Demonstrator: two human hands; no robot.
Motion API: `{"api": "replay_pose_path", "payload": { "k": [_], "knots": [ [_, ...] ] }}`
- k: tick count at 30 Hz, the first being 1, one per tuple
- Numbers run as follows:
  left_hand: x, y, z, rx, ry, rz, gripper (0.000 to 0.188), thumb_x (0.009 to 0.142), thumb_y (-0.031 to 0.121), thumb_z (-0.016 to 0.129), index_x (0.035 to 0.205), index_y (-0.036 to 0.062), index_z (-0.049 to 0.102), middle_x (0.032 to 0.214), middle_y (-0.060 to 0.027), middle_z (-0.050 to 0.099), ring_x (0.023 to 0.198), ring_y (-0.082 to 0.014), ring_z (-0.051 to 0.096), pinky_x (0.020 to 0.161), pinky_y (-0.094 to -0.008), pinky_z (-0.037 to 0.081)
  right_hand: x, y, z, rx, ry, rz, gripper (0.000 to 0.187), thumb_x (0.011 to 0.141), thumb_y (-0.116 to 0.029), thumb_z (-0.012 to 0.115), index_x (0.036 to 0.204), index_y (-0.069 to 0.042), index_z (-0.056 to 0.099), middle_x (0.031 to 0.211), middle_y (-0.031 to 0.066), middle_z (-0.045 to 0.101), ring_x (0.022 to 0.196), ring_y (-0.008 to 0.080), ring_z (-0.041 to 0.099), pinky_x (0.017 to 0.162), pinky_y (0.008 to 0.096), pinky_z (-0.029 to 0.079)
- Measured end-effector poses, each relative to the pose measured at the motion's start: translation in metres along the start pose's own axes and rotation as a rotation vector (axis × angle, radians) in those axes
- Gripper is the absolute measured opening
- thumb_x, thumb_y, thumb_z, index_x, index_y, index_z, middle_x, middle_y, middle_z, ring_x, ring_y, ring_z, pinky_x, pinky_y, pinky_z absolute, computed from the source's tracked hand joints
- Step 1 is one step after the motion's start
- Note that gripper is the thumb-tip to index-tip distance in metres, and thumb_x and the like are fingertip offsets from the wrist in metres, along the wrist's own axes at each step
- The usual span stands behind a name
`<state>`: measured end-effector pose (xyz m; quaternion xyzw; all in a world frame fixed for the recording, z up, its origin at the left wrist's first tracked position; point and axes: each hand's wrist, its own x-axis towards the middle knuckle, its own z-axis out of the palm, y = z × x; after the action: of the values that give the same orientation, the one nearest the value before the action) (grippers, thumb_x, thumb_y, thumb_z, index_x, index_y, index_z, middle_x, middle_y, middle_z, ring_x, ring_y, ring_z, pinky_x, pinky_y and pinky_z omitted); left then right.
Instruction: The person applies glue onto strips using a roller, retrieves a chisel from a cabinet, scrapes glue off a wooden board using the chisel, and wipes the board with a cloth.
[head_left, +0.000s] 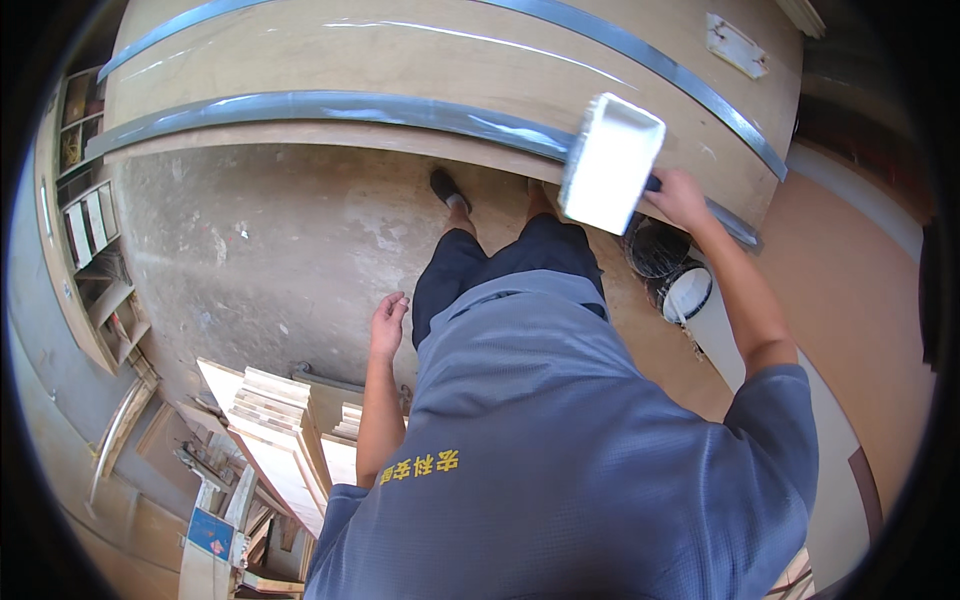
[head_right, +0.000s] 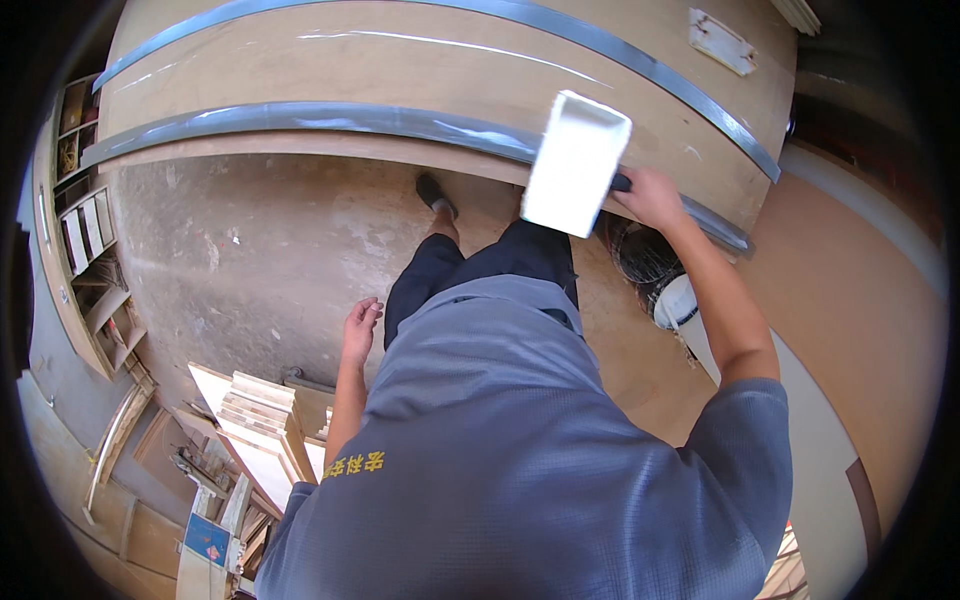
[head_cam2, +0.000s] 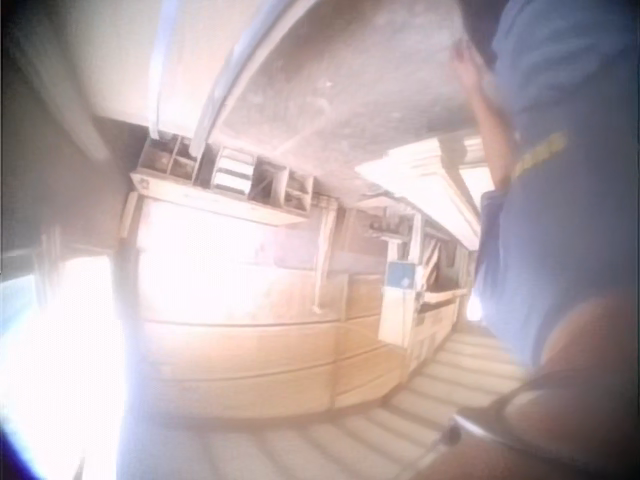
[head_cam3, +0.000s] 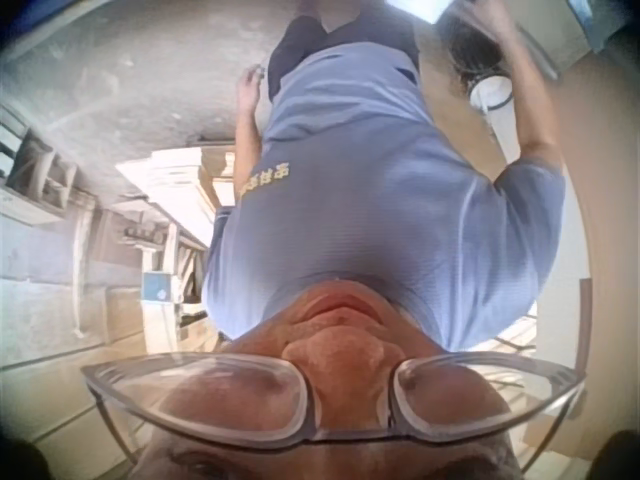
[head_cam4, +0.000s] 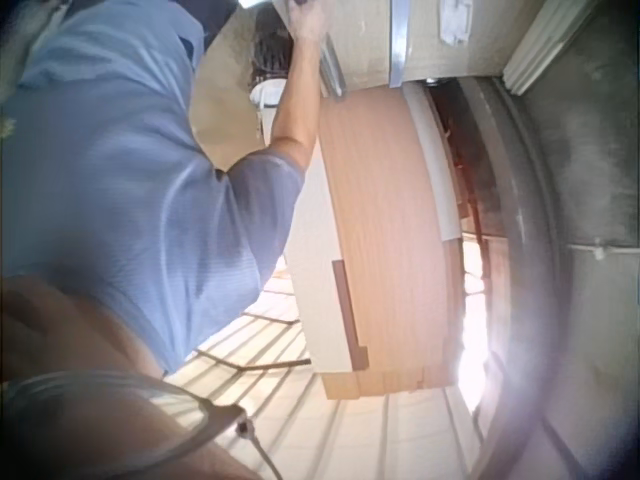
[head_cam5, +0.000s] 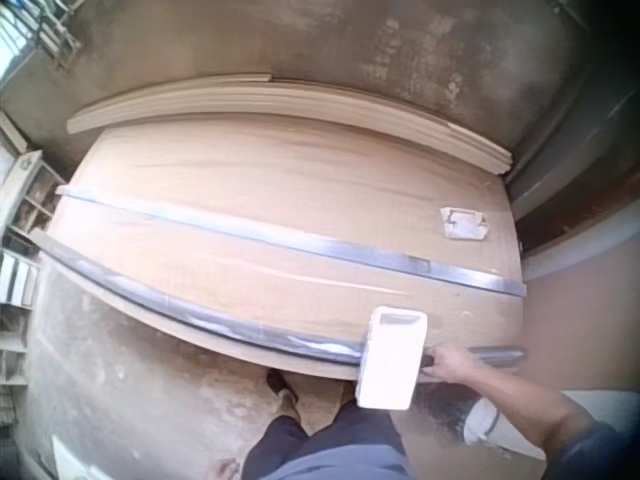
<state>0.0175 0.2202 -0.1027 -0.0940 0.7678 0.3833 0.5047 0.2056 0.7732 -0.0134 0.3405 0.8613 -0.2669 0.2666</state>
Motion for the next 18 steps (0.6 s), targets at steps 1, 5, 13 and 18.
{"api": "replay_pose_path", "payload": {
  "k": [1,5,13,18],
  "knots": [
    [0.001,-0.007,-0.014,-0.002,0.009,0.005,0.037,0.092,0.025,0.060,0.118,-0.0020,0.058,0.105,-0.0098,0.065,0.095,-0.0164,0.060,0.087,-0.0294,0.046,0.016,-0.031,0.001,-0.048,-0.017,-0.060,0.028,0.075,-0.027,0.066,0.093,-0.006,0.069,0.081,0.0217,0.065,0.078,0.0394,0.062,0.071,0.0451,0.050],
    [-0.008,-0.013,-0.066,-0.053,0.088,-0.042,0.040,0.092,0.027,0.061,0.120,-0.0015,0.057,0.108,-0.0105,0.064,0.098,-0.0171,0.059,0.087,-0.0292,0.046,0.096,-0.158,0.032,-0.131,-0.011,-0.157,0.028,0.076,-0.030,0.064,0.086,-0.005,0.069,0.081,0.0195,0.067,0.075,0.0366,0.065,0.072,0.0461,0.052],
    [-0.003,0.027,-0.091,-0.226,0.209,0.196,0.039,0.088,0.015,0.064,0.123,-0.0008,0.054,0.113,-0.0117,0.063,0.108,-0.0204,0.058,0.097,-0.0325,0.042,0.172,-0.365,0.042,0.010,0.083,-0.307,0.028,0.073,-0.026,0.061,0.084,-0.003,0.070,0.084,0.0209,0.067,0.079,0.0377,0.065,0.072,0.0460,0.053],
    [0.021,0.100,-0.092,0.067,0.281,0.470,0.035,0.083,0.008,0.067,0.116,0.0002,0.058,0.115,-0.0111,0.062,0.110,-0.0213,0.057,0.099,-0.0345,0.041,0.160,-0.310,0.043,-0.009,0.077,-0.298,0.027,0.075,-0.029,0.062,0.089,-0.007,0.070,0.084,0.0209,0.066,0.082,0.0382,0.064,0.075,0.0469,0.052]
  ]
}}
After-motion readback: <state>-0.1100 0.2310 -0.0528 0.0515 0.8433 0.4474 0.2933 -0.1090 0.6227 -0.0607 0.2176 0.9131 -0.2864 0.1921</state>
